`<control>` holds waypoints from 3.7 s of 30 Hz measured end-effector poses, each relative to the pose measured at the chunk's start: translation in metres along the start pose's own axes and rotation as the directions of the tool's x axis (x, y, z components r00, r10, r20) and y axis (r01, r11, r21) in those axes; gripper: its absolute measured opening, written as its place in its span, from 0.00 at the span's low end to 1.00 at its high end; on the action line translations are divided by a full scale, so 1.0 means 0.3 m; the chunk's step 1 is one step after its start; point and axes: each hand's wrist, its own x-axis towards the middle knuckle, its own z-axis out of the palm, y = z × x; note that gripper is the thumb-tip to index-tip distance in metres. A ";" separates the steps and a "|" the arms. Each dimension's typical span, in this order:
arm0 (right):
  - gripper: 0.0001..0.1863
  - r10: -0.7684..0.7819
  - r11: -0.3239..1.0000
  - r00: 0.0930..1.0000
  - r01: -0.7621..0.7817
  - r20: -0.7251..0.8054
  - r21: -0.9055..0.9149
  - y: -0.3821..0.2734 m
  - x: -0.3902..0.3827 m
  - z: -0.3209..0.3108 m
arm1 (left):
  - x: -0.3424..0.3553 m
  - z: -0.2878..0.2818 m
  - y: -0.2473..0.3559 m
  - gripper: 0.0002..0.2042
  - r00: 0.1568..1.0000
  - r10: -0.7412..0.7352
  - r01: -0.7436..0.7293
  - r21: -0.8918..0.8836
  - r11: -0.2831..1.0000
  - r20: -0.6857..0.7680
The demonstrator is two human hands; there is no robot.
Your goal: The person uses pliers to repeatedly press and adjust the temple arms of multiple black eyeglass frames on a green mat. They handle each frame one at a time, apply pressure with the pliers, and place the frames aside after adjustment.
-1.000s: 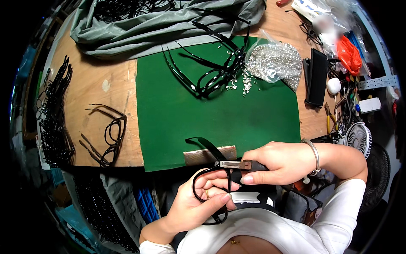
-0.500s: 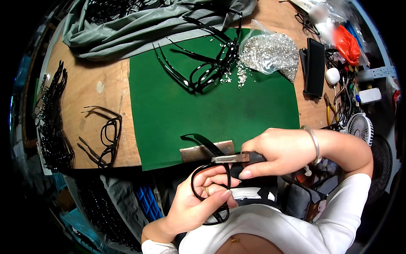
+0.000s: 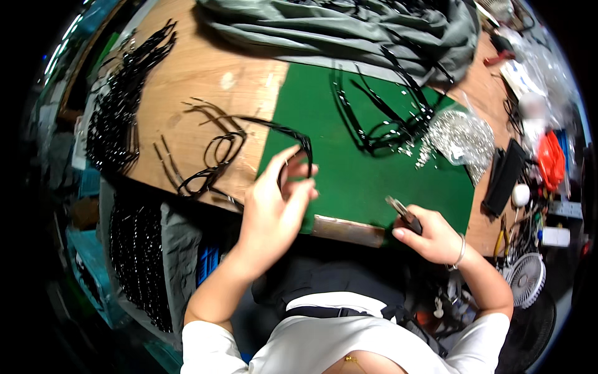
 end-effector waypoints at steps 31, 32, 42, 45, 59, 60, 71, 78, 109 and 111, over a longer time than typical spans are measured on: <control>0.13 -0.273 0.905 0.875 0.093 -0.400 -0.414 0.089 -0.031 -0.077 | 0.233 0.137 0.151 0.10 0.923 0.360 -0.288 -0.373 0.882 0.138; 0.12 -0.222 0.915 0.886 0.045 -0.407 -0.401 0.099 -0.024 -0.095 | 0.182 0.125 0.168 0.10 0.904 0.392 -0.292 -0.422 0.858 0.171; 0.08 -0.236 0.840 0.892 -0.011 -0.384 -0.542 0.154 0.117 -0.043 | -0.155 0.131 0.018 0.40 0.982 -0.002 0.069 -0.352 0.934 0.188; 0.07 -0.200 0.876 0.912 0.001 -0.359 -0.483 0.122 0.094 -0.054 | -0.145 0.139 -0.007 0.43 0.964 0.162 -0.072 -0.382 0.921 0.210; 0.08 -0.101 0.814 0.920 0.295 -0.380 0.500 -0.094 -0.014 0.105 | -0.126 0.269 -0.026 0.41 0.919 0.393 -0.392 -0.020 0.920 0.037; 0.08 -0.019 0.703 0.950 0.235 -0.313 0.671 -0.102 -0.013 0.105 | -0.128 0.271 -0.031 0.40 0.914 0.405 -0.405 -0.011 0.914 0.033; 0.10 -0.101 0.592 0.994 0.026 0.042 0.805 -0.155 -0.035 0.026 | -0.110 0.198 0.047 0.42 0.943 0.209 -0.120 -0.322 0.939 0.259; 0.17 -0.136 0.925 0.956 0.029 0.259 0.379 -0.139 -0.085 -0.033 | -0.118 0.131 0.076 0.41 0.927 0.205 -0.068 -0.397 0.915 0.315; 0.13 -0.124 0.990 0.968 0.105 -0.219 -0.096 0.053 -0.042 -0.020 | -0.121 0.140 -0.019 0.40 0.920 0.115 0.003 -0.299 0.954 0.376; 0.13 -0.066 0.987 0.930 0.006 -0.362 -0.163 0.068 -0.003 -0.057 | -0.160 0.133 -0.063 0.37 0.920 0.198 -0.083 -0.324 0.942 0.338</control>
